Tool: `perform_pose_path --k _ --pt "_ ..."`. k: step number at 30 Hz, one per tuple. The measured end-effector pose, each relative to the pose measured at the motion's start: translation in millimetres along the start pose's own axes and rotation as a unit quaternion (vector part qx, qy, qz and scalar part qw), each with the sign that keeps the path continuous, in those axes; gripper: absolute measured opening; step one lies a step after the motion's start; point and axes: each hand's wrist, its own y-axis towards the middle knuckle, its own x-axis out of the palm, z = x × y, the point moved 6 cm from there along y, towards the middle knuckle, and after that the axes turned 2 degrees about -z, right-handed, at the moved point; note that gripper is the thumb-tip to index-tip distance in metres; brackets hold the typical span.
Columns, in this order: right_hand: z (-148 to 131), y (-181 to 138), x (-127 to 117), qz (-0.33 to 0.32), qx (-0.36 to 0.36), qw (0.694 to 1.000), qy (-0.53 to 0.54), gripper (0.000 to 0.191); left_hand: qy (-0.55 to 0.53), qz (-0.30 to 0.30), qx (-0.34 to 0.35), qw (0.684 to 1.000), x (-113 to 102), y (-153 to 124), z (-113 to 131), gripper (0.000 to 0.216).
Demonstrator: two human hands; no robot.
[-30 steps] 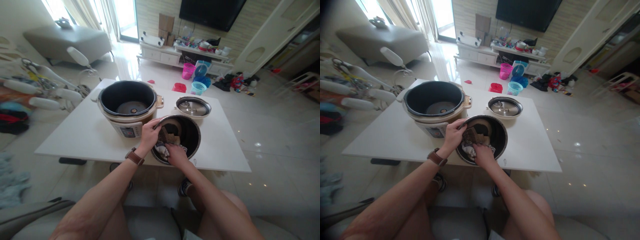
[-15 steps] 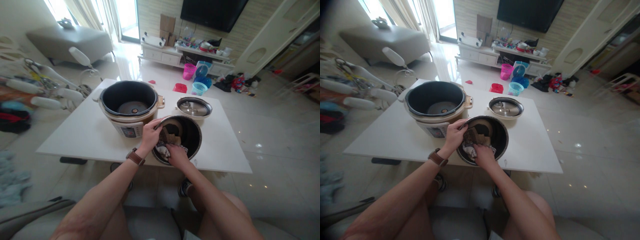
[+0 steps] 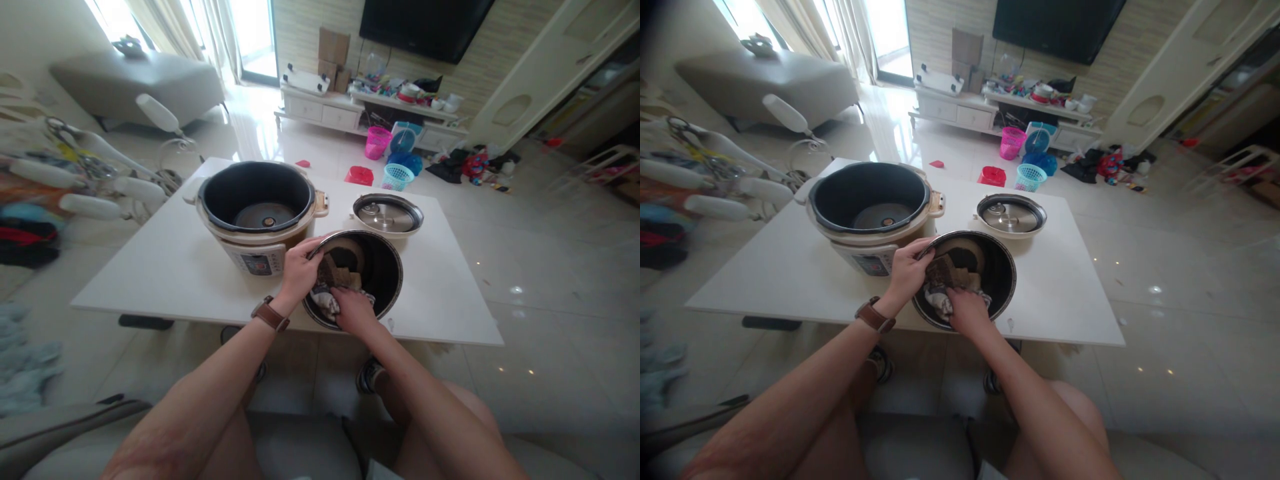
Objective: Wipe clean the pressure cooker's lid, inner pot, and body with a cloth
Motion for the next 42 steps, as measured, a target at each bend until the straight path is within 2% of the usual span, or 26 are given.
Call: perform_pose_path --k 42 --pt "0.5 0.4 0.8 -0.011 0.004 1.0 0.01 0.053 0.0 0.0 0.0 1.0 0.4 -1.2 0.8 0.029"
